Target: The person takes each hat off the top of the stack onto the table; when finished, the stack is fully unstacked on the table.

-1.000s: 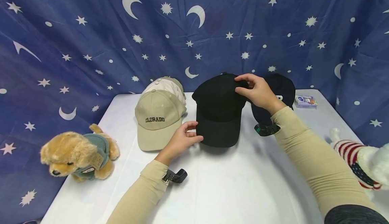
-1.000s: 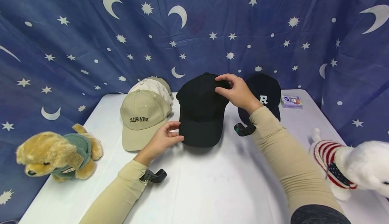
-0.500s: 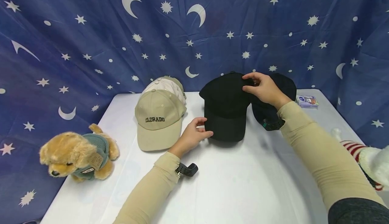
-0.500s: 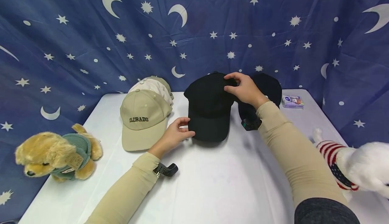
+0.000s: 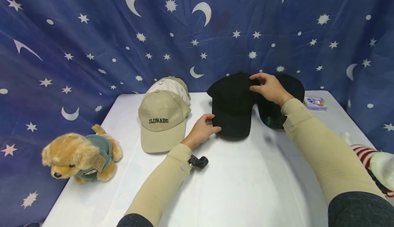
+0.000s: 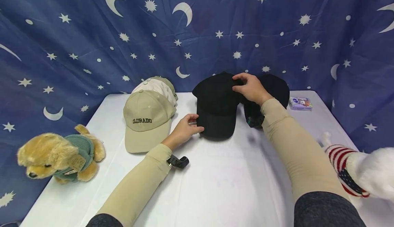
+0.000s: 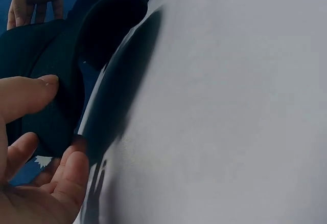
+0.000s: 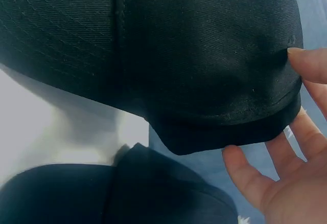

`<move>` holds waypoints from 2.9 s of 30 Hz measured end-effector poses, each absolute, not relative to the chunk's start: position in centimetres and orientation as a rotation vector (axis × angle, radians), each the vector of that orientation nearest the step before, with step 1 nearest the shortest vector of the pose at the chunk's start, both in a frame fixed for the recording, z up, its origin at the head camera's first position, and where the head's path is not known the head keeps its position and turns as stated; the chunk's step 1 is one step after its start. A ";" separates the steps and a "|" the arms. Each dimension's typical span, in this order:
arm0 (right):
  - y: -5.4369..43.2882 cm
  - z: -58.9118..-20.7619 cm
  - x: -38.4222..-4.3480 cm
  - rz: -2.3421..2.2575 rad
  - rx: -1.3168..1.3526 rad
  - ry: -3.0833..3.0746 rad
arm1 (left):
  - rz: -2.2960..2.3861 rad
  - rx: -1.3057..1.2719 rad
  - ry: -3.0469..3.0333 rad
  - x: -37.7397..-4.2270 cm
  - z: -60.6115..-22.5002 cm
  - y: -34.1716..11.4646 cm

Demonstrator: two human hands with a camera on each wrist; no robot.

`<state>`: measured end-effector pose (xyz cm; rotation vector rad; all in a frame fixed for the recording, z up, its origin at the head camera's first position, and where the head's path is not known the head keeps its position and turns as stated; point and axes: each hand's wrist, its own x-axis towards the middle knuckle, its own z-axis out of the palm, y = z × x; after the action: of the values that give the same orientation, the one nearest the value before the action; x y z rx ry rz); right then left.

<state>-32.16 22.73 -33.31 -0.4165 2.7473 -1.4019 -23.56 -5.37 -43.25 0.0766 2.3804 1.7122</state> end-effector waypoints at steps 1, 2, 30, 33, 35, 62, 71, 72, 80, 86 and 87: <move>22.7 -33.5 -32.3 -1.413 -0.413 2.745 | 1.697 0.078 2.397 -23.7 -43.2 -5.3; 22.7 -33.6 -32.4 -1.424 -0.408 2.747 | 1.684 0.082 2.411 -23.9 -43.2 -5.3; 23.6 -34.6 -34.5 -1.511 -0.271 2.806 | 1.570 0.042 2.493 -25.6 -43.2 -1.3; 24.1 -34.6 -34.4 -1.506 -0.257 2.810 | 1.561 0.046 2.491 -25.7 -43.2 -0.7; 24.3 -34.5 -34.3 -1.492 -0.243 2.821 | 1.551 0.041 2.493 -25.7 -43.1 -0.4; 22.6 -34.7 -35.6 -1.458 -0.253 2.840 | 1.575 -0.042 2.496 -26.3 -42.6 -1.4; 22.1 -34.9 -35.8 -1.458 -0.265 2.828 | 1.572 -0.083 2.506 -26.6 -42.7 -1.8; 22.1 -34.9 -35.8 -1.460 -0.268 2.821 | 1.573 -0.083 2.506 -26.6 -42.6 -1.8; 22.2 -35.1 -36.1 -1.463 -0.310 2.795 | 1.577 -0.088 2.515 -26.6 -42.6 -1.4; 22.3 -35.5 -36.0 -1.472 -0.330 2.766 | 1.591 -0.097 2.528 -26.6 -42.7 -1.3; 22.4 -35.5 -35.9 -1.475 -0.325 2.763 | 1.596 -0.098 2.528 -26.6 -42.7 -1.4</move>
<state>-35.94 22.35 -35.54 -0.3252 2.7630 -1.4747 -26.61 -1.36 -42.67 -0.0982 2.5278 1.5960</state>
